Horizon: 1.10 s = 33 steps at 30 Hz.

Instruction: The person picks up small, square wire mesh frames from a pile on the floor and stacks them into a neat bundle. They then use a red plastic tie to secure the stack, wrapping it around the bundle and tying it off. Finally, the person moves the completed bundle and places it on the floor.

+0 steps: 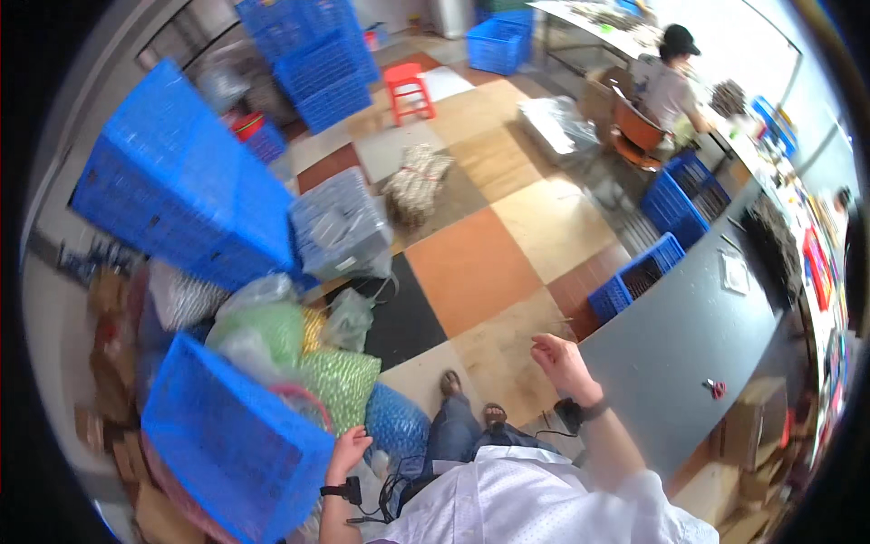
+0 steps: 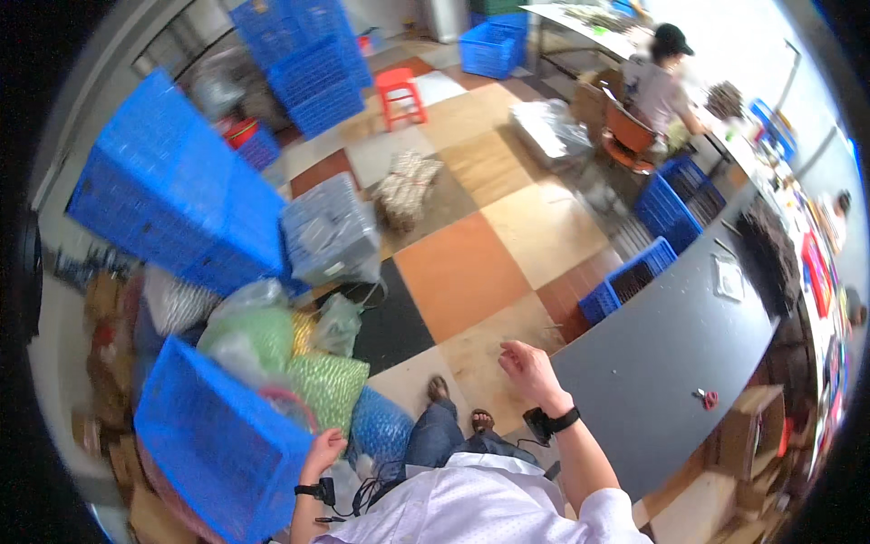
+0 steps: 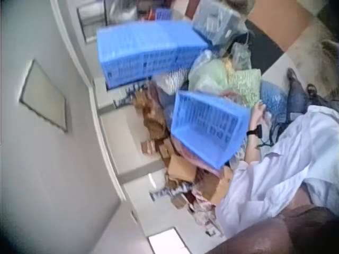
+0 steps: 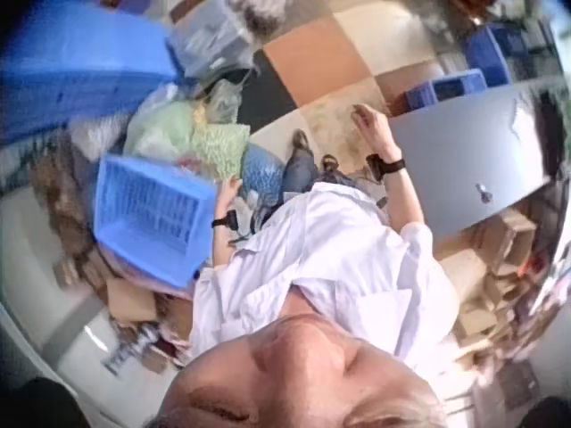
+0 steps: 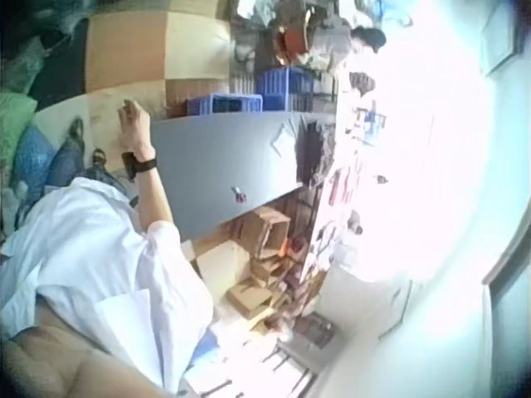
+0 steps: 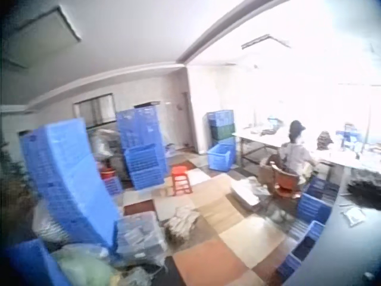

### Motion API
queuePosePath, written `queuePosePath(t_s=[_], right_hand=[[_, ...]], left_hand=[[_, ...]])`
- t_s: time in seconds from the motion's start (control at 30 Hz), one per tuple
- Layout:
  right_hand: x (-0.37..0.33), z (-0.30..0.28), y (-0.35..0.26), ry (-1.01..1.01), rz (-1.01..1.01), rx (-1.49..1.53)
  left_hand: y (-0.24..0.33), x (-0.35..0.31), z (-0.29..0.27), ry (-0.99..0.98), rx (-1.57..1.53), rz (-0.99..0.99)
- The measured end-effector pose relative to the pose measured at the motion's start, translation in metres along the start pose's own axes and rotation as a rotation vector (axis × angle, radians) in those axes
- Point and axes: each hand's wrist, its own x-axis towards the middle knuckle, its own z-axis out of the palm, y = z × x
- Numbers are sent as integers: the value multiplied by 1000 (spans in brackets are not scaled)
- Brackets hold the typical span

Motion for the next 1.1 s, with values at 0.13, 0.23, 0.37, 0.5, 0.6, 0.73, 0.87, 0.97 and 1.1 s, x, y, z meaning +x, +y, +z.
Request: queuePosePath(t_s=[0.13,0.23,0.37,0.5,0.6,0.73,0.87,0.97,1.1], right_hand=[[49,5,16,64,138,1],[87,10,13,98,250,-54],[139,15,-2,125,394,-30],[181,15,-12,229,397,-59],[210,16,-4,290,513,-25],[263,19,25,279,541,-69],[322,12,46,236,528,-178],[355,1,54,262,556,-153],[370,-4,59,237,704,-72]], left_hand=[[23,105,-44,-60,-89,-18],[52,192,-84,-74,-21,27],[111,305,-124,-109,102,129],[177,395,-149,-168,218,219],[216,454,-161,-185,298,282],[256,522,-163,-138,408,252],[287,588,-168,-211,565,151],[306,664,-155,-296,449,96],[331,784,-97,-294,-173,-185]])
